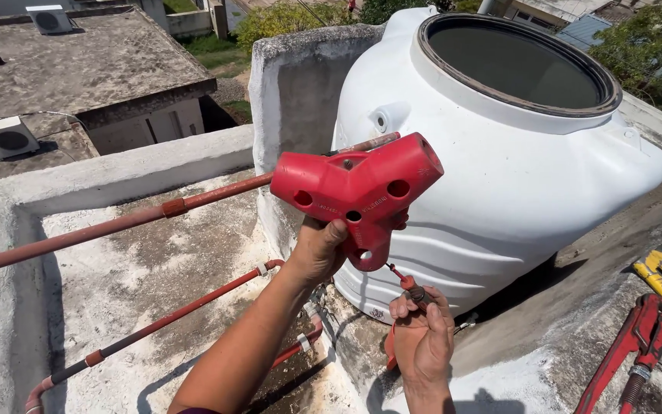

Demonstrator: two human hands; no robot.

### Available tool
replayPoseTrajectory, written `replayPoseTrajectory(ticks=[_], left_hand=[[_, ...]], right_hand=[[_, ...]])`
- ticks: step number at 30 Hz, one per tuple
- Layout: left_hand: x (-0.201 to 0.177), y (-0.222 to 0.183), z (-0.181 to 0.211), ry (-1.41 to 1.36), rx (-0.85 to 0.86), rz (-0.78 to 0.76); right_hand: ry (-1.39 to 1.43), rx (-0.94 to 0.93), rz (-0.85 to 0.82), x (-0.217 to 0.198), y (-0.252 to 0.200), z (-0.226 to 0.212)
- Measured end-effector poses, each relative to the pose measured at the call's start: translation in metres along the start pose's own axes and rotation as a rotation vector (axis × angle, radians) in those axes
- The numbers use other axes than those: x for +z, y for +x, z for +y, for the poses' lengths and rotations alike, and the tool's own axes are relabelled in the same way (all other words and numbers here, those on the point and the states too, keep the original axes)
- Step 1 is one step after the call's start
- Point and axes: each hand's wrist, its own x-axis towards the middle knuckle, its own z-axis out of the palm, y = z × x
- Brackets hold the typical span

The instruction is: Repairing a water tank connection by fitting a red plastic connector to a pipe using a pipe wrench and screwdriver

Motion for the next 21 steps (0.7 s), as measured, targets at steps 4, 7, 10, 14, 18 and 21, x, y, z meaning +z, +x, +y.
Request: replayPoseTrajectory(ticks=[4, 7, 10, 14, 18, 21], left_hand=[[0.074, 0.008, 0.04, -0.142, -0.12, 0.15], [0.076, 0.009, 0.045, -0.182, -0.163, 0.154], [0.078, 0.008, 0.043, -0.179, -0.185, 0.237], [0.079, 0.008, 0.04, -0.24, -0.231, 0.295], [0.078, 0.01, 0.034, -0.46, -0.163, 0.261], [0.083, 0.002, 0.028, -0.592, -0.127, 0.158]], right_hand=[[-0.162, 0.025, -0.048, -0.013, -0.006, -0.008], [-0.113, -0.025, 0.077, -0.034, -0.015, -0.016], [-0.186, -0.105, 0.103, -0.03, -0.012, -0.03], [-0.228, -0.108, 0.17, -0.012, -0.007, -0.045], [-0.256, -0.164, 0.15, 0.015, -0.001, -0.058], [-0.359, -0.185, 0.212, 0.055, -0.019, -0.069]])
